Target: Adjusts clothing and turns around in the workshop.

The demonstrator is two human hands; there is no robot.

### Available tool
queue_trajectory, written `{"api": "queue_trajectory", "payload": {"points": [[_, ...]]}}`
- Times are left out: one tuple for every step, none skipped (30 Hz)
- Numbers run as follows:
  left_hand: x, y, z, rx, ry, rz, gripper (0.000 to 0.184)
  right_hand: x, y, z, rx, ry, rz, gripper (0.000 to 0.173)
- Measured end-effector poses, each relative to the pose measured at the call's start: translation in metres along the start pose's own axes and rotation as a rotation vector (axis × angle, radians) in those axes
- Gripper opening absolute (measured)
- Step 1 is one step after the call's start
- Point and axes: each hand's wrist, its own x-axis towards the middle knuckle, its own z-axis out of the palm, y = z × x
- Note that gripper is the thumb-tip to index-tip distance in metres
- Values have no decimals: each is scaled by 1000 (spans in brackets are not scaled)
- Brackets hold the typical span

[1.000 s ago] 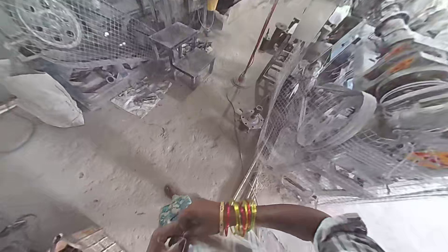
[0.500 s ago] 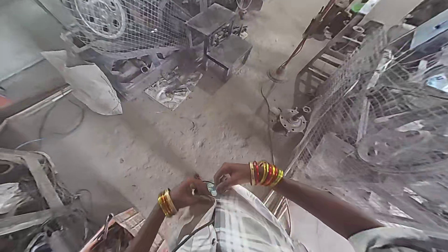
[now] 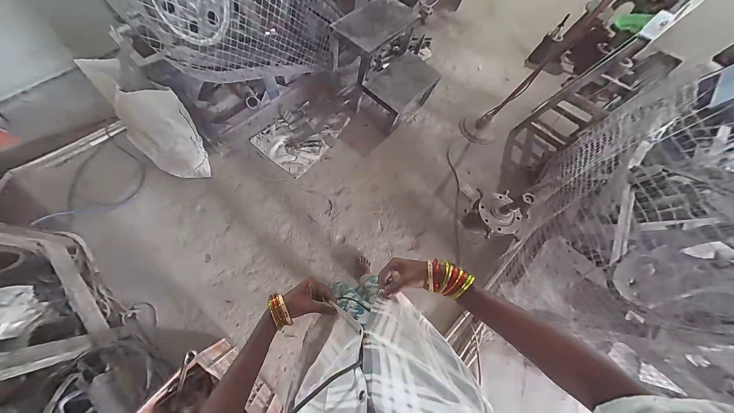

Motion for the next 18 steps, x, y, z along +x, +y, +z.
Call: {"api": "queue_trajectory", "payload": {"points": [[4, -3, -2, -53, 21, -5, 12, 5, -3, -1, 58, 35, 38, 16], [8, -5, -4, -95, 45, -4, 15, 10, -6, -2, 108, 59, 70, 20], [12, -6, -6, -121, 64, -2, 16, 16, -9, -4, 148, 73, 97, 23], [17, -6, -7, -133, 77, -11, 16, 22, -11, -6, 166, 83, 122, 24], [22, -6, -10, -137, 88, -21, 16, 28, -13, -9, 164, 93, 138, 24], [29, -5, -13, -141, 107, -23, 16, 34, -16, -12, 156, 100, 153, 22], [37, -3, -16, -136, 138, -27, 14, 39, -19, -17, 145, 103, 168, 20], [46, 2, -19, -117, 174, -35, 12, 44, -21, -23, 130, 107, 179, 18], [56, 9, -22, -96, 207, -55, 10, 47, -24, -31, 109, 113, 193, 15], [67, 16, -26, -80, 228, -70, 9, 51, -26, -41, 82, 115, 196, 9], [79, 22, -31, -73, 235, -70, 9, 53, -28, -52, 60, 119, 190, 6], [92, 27, -35, -71, 230, -57, 11, 55, -30, -63, 42, 125, 175, 5], [104, 33, -39, -77, 213, -40, 13, 57, -32, -75, 22, 131, 161, 5], [117, 40, -42, -84, 195, -34, 14, 58, -34, -86, 7, 141, 152, 5], [130, 47, -45, -90, 182, -33, 14, 58, -37, -96, -8, 148, 148, 7], [141, 54, -48, -88, 173, -36, 14, 57, -40, -107, -18, 147, 150, 8], [153, 61, -51, -80, 172, -44, 13, 56, -42, -119, -27, 146, 154, 9], [164, 70, -54, -70, 178, -63, 12, 55, -44, -131, -42, 146, 154, 10]]}}
